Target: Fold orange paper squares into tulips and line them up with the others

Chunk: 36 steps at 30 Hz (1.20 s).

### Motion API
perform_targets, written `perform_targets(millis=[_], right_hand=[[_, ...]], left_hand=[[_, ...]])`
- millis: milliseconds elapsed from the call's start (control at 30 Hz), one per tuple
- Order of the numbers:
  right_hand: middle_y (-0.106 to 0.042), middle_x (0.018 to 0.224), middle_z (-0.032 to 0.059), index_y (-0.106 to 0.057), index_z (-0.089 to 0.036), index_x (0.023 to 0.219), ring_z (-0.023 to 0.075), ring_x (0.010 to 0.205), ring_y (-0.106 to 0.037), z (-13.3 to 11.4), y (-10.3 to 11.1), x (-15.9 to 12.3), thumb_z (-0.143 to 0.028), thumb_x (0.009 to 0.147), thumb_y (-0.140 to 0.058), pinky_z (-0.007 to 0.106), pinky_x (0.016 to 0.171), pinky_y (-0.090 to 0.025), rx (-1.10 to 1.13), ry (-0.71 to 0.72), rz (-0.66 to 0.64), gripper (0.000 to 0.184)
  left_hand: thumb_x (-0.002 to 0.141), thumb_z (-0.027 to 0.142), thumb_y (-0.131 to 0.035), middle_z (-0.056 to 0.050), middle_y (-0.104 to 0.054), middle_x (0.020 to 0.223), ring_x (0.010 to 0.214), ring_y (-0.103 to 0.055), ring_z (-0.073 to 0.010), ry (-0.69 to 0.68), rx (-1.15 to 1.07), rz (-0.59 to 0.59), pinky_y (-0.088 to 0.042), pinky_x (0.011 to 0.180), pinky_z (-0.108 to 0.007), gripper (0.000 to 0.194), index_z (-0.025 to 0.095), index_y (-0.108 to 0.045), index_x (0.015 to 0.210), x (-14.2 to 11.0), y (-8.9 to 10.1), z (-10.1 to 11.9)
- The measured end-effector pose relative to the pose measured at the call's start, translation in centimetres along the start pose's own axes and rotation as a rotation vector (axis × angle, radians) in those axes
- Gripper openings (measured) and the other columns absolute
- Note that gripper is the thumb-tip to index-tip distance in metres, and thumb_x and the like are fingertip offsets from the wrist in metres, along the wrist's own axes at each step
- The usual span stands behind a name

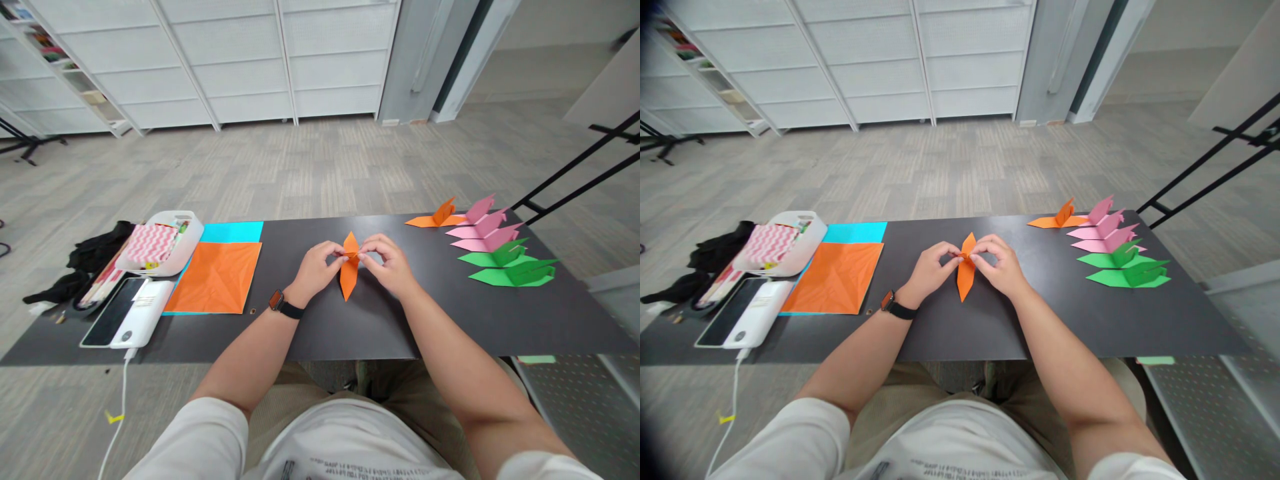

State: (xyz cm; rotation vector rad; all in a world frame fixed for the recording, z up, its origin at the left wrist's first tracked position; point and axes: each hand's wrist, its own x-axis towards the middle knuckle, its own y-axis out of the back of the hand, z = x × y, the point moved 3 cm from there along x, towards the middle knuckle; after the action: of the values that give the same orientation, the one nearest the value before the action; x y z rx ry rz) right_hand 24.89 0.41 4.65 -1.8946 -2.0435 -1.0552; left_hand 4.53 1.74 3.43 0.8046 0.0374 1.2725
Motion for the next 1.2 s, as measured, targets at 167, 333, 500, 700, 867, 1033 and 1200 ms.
perform_targets(millis=[167, 333, 500, 700, 867, 1033, 1200], right_hand=[[-0.072, 0.099, 0.0053, -0.072, -0.029, 0.093, 0.0252, 0.098, -0.07, -0.1, -0.1, 0.1, -0.044, 0.098, -0.07, 0.047, 0.094, -0.057, 0.011, -0.004, -0.02, 0.016], [-0.071, 0.099, 0.005, -0.072, -0.029, 0.091, 0.0247, 0.097, -0.069, -0.1, 0.0, 0.0, -0.041, 0.099, -0.069, 0.046, 0.093, -0.057, 0.0, 0.003, -0.022, 0.014], [-0.07, 0.1, 0.005, -0.072, -0.029, 0.092, 0.0241, 0.098, -0.069, -0.1, 0.0, 0.0, -0.038, 0.101, -0.067, 0.045, 0.093, -0.056, 0.001, 0.015, -0.039, 0.014], [-0.07, 0.107, 0.0064, -0.073, -0.029, 0.106, 0.025, 0.101, -0.068, 0.8, -0.1, 0.0, -0.044, 0.097, -0.072, 0.045, 0.093, -0.057, 0.034, -0.015, -0.002, 0.017], [-0.069, 0.104, 0.0057, -0.074, -0.029, 0.098, 0.0244, 0.101, -0.068, 0.9, -0.1, -0.1, -0.04, 0.098, -0.07, 0.046, 0.096, -0.056, 0.019, -0.006, 0.018, 0.012], [-0.069, 0.104, 0.0053, -0.073, -0.028, 0.094, 0.024, 0.103, -0.068, 0.8, -0.1, -0.1, -0.038, 0.1, -0.068, 0.046, 0.098, -0.055, -0.005, 0.006, -0.007, 0.013], [-0.069, 0.113, 0.006, -0.071, -0.028, 0.111, 0.024, 0.107, -0.068, 1.6, -0.3, -0.2, -0.038, 0.099, -0.07, 0.044, 0.097, -0.056, 0.039, -0.025, -0.027, 0.015]], left_hand=[[0.097, 0.019, -0.072, -0.002, -0.077, 0.099, 0.097, -0.072, -0.02, 0.008, 0.033, -0.009, -0.056, 0.092, -0.036, 0.003, 0.023, -0.073, 0.097, 0.0, 0.0, 0.0], [0.096, 0.018, -0.073, -0.002, -0.077, 0.1, 0.097, -0.072, -0.0204, -0.003, 0.026, -0.015, -0.056, 0.093, -0.036, 0.005, 0.023, -0.073, 0.096, 0.0, 0.0, -0.1], [0.097, 0.018, -0.072, -0.002, -0.077, 0.099, 0.096, -0.071, -0.0197, -0.013, 0.003, -0.033, -0.055, 0.092, -0.035, 0.005, 0.023, -0.072, 0.094, 0.0, -0.1, -0.1], [0.097, 0.018, -0.07, -0.002, -0.076, 0.098, 0.095, -0.071, -0.0195, 0.003, 0.02, 0.012, -0.054, 0.091, -0.034, 0.005, 0.022, -0.071, 0.096, 0.1, 0.2, -0.2], [0.098, 0.019, -0.071, -0.002, -0.076, 0.097, 0.095, -0.071, -0.0197, 0.001, 0.02, 0.013, -0.054, 0.09, -0.034, 0.004, 0.022, -0.071, 0.095, 0.1, 0.2, -0.2], [0.097, 0.018, -0.072, -0.002, -0.076, 0.097, 0.095, -0.071, -0.0193, -0.013, 0.015, 0.002, -0.054, 0.09, -0.034, 0.004, 0.022, -0.071, 0.095, 0.1, -0.1, -0.4], [0.097, 0.017, -0.071, -0.002, -0.076, 0.097, 0.094, -0.07, -0.019, -0.005, 0.038, 0.032, -0.054, 0.089, -0.033, 0.005, 0.022, -0.071, 0.094, 0.2, 0.1, -0.4]])
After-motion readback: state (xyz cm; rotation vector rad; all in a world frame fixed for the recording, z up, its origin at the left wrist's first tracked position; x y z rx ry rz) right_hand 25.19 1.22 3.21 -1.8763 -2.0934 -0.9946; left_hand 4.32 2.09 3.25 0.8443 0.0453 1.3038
